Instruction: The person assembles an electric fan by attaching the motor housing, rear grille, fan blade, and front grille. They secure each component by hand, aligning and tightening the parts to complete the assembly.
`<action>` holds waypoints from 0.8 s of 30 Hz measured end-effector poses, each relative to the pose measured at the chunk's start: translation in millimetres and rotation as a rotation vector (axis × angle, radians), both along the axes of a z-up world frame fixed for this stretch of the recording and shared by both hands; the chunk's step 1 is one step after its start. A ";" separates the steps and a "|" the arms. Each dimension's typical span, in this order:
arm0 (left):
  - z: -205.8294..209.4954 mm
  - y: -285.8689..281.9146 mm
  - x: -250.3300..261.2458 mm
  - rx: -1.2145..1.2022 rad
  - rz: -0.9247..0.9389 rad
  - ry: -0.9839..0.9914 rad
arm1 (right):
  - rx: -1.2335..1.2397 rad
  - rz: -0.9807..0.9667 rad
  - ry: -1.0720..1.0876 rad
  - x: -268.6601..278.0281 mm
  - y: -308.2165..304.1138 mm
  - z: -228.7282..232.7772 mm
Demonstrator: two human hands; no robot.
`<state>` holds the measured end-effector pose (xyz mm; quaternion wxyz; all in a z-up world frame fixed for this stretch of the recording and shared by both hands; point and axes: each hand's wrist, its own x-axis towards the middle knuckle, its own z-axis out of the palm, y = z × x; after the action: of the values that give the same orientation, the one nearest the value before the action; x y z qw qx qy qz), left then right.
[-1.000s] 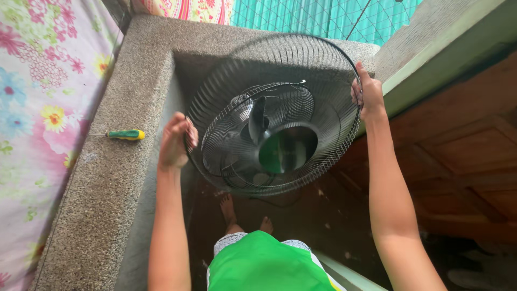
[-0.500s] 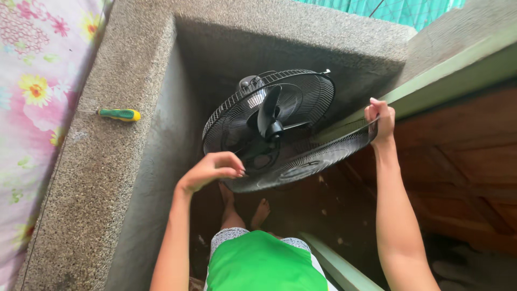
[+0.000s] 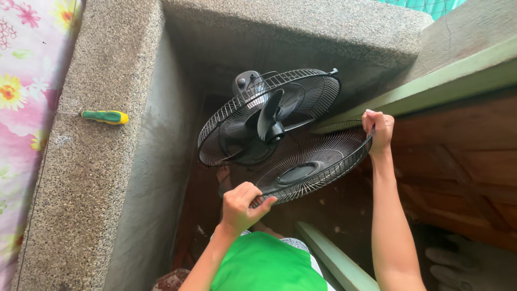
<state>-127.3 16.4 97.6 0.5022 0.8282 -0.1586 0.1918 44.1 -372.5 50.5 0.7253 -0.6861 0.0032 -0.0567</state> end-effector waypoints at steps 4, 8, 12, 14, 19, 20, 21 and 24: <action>-3.8 8.2 4.4 -0.021 0.022 0.044 | -0.005 0.005 0.032 0.0 9.7 1.3; -2.2 12.4 6.4 0.015 0.009 -0.013 | -0.005 -0.009 0.064 -8.9 10.2 -3.6; 1.4 13.1 7.5 0.018 -0.007 0.002 | -0.006 -0.024 0.067 -15.6 9.3 -10.0; 2.3 13.4 8.1 0.024 -0.010 -0.004 | -0.002 -0.030 0.055 -17.9 8.1 -13.2; 0.7 15.8 6.4 0.047 -0.017 0.021 | 0.005 -0.050 0.064 -22.9 7.9 -21.0; 0.0 16.4 8.1 0.047 -0.016 0.019 | 0.001 -0.058 0.068 -21.3 8.1 -21.5; -0.6 16.9 9.8 0.047 -0.014 0.017 | 0.000 -0.057 0.066 -19.8 8.4 -21.9; -2.1 18.4 9.8 0.048 -0.025 0.033 | -0.006 -0.046 0.057 -19.1 10.8 -23.2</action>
<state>-117.5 34.7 95.5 0.4869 0.8411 -0.1651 0.1679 25.0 -361.7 27.3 0.7212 -0.6895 0.0392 -0.0538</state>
